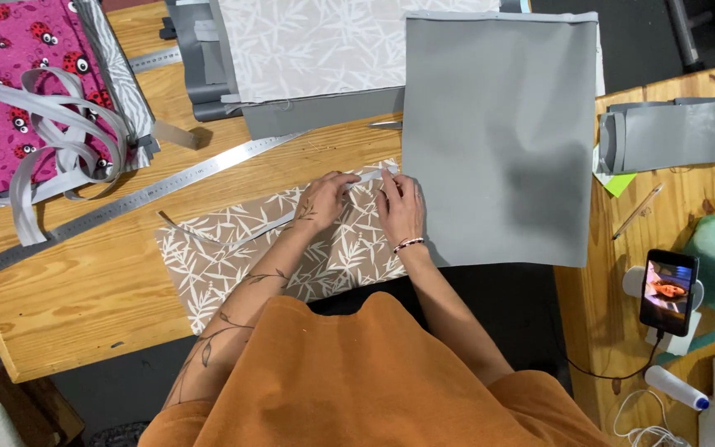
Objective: The person cuts a strip of gray fabric using scissors, then folds and pins it onto a larger gray fabric piece. They repeat the pinning process on a patterned fabric piece. Finally, they fold the gray fabric and place it on a stack of other fabrics.
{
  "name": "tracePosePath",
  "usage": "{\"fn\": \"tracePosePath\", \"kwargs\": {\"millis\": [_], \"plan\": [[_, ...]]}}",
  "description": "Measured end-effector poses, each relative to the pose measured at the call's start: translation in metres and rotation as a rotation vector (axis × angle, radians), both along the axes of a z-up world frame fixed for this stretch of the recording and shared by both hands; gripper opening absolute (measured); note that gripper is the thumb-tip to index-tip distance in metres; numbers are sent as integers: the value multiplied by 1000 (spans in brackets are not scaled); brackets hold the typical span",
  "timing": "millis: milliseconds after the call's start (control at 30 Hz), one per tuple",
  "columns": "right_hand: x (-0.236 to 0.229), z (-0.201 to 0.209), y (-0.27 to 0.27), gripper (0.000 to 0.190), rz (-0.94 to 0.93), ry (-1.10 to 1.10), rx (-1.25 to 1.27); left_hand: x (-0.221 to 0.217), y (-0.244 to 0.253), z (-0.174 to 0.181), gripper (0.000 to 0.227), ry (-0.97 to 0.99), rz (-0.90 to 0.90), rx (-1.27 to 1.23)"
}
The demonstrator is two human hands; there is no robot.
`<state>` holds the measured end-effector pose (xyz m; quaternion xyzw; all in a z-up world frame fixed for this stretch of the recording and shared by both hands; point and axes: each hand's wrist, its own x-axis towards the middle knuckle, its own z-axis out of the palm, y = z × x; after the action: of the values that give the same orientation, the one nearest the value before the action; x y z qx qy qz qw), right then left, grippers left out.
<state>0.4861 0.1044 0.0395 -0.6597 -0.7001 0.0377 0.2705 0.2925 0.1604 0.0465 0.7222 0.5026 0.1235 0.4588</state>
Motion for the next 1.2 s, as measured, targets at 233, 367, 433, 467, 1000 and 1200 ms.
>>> {"fn": "tracePosePath", "kwargs": {"millis": [233,367,433,467,1000,1200], "plan": [[2,-9,6,39,-34,-72,-7,0,8,10,38,-12,-2,-14],[0,-9,7,43,-52,-101,-30,1,9,14,37,-5,22,-28],[-2,-6,8,43,-63,-108,-40,0,11,14,36,-3,33,-30],[-2,-6,8,43,-58,-120,-41,0,11,13,37,-10,37,-27],[-33,65,8,38,158,1358,-615,44,-15,63,50,-1219,900,-655],[-23,25,8,19,140,1469,-889,36,-19,84,56,-991,835,-590]]}}
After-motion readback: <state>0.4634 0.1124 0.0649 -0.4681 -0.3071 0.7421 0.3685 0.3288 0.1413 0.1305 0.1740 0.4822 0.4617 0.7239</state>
